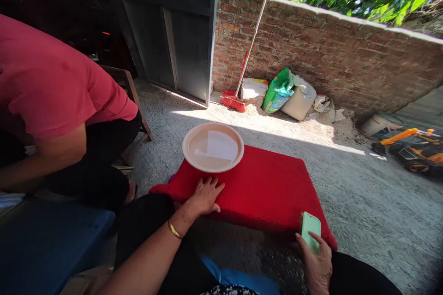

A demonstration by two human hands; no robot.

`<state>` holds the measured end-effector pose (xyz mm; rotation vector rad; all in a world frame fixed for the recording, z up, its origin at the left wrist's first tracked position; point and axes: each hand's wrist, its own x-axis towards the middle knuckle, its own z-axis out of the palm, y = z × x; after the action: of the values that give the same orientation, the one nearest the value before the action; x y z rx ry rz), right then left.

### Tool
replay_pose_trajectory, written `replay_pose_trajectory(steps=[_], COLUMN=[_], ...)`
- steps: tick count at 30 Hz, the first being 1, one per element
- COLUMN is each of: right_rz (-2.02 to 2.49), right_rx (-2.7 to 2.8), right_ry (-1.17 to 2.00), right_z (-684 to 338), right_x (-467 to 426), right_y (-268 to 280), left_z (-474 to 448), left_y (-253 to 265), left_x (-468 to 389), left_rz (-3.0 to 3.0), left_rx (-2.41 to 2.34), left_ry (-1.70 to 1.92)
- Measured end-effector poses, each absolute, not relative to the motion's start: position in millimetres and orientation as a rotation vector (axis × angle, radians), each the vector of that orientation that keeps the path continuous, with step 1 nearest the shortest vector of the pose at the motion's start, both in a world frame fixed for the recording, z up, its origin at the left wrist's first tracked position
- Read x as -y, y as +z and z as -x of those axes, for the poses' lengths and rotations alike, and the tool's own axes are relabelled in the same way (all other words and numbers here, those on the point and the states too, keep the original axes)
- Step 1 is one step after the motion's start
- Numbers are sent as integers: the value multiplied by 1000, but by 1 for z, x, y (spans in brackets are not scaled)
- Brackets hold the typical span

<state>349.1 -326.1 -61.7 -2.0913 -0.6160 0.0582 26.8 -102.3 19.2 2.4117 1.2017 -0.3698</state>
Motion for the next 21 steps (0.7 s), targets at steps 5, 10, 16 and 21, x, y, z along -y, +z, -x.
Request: replay_pose_trajectory(steps=[5, 10, 16, 21], right_rz=[1864, 1852, 2110, 1860], right_rx=[1003, 1012, 710, 1116], right_ry=[295, 229, 150, 488], right_z=[-308, -320, -356, -296], right_x=[324, 314, 293, 288], right_y=[-78, -62, -41, -47], left_z=[-26, -26, -27, -26], left_y=[21, 20, 25, 19], left_x=[103, 102, 103, 103], left_rz=[-2388, -2382, -2394, -2399], left_rx=[-1208, -1201, -1202, -1198], left_ry=[-369, -375, -362, -359])
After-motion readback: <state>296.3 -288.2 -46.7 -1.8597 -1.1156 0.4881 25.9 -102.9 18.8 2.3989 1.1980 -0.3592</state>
